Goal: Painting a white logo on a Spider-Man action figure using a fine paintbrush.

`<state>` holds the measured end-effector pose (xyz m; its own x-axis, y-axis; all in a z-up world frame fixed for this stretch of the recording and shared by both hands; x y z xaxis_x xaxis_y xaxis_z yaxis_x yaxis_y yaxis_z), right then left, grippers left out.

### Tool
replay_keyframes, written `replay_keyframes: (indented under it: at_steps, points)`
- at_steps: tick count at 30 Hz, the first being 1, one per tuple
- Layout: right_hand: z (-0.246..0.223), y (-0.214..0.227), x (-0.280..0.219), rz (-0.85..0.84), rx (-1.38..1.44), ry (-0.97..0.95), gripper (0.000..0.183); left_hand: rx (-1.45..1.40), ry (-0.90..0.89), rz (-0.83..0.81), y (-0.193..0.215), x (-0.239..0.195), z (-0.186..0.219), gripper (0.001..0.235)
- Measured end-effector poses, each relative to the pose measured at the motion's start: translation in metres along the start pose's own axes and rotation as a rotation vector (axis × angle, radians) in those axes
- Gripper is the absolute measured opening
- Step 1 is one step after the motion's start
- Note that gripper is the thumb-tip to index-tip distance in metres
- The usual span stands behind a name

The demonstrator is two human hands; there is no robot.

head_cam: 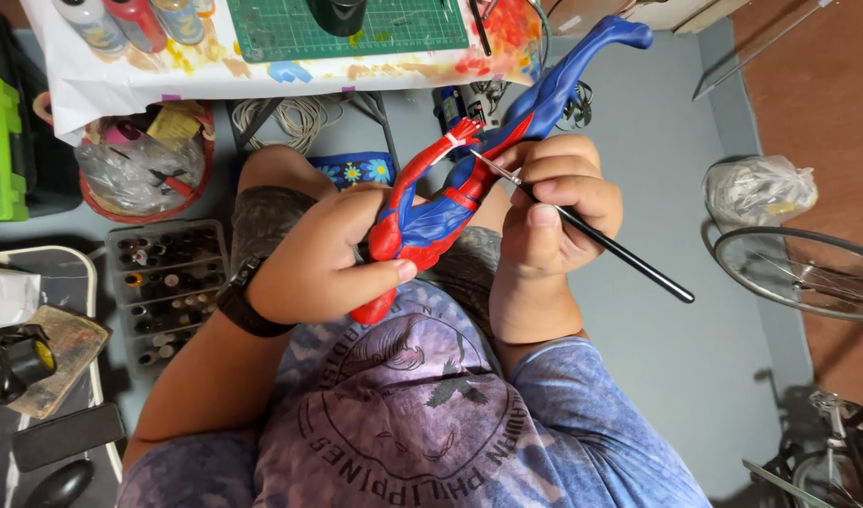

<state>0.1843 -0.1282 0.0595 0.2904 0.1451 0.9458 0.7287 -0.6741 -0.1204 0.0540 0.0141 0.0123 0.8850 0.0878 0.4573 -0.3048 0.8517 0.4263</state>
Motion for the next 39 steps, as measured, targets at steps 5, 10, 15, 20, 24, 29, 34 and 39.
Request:
replay_keyframes:
  at_steps: [5, 10, 15, 20, 24, 29, 34, 39]
  points:
    - [0.001, 0.010, 0.004, -0.068, 0.056, 0.098, 0.018, -0.326, -0.004, 0.081, -0.005, -0.005, -0.019, 0.016]
    - [0.000, 0.010, 0.004, -0.151, -0.007, 0.079, 0.017, -0.444, 0.058, 0.033, -0.011, -0.007, -0.024, 0.011]
    - [-0.004, 0.008, 0.006, -0.199, -0.063, 0.079, 0.015, -0.465, 0.074, 0.015, -0.010, -0.006, -0.024, 0.011]
    - [-0.008, 0.000, 0.010, -0.243, -0.104, 0.098, 0.015, -0.470, 0.070, 0.024, -0.010, -0.007, -0.024, 0.012]
    - [-0.008, -0.002, 0.011, -0.245, -0.120, 0.091, 0.016, -0.463, 0.067, 0.022, -0.010, -0.008, -0.027, 0.012]
    - [-0.006, -0.001, 0.010, -0.256, -0.126, 0.096, 0.016, -0.453, 0.072, 0.029, -0.012, -0.010, -0.028, 0.013]
    - [0.004, 0.011, 0.007, -0.136, 0.082, 0.001, 0.018, -0.487, 0.113, 0.059, -0.010, -0.013, -0.040, 0.015]
    - [0.007, 0.029, 0.000, -0.076, 0.100, 0.013, 0.018, -0.428, 0.126, 0.091, -0.007, -0.015, -0.058, 0.016]
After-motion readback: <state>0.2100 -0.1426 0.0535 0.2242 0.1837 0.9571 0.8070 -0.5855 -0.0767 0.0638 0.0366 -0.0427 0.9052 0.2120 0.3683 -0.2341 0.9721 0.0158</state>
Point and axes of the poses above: each hand's wrist, its own x-axis towards the middle knuckle, its own y-axis out of the back of the hand, z = x × y, the point moved 6 cm from there along x, towards the middle knuckle, and after that the axes turned 11 degrees about x, right-handed, at the moved point
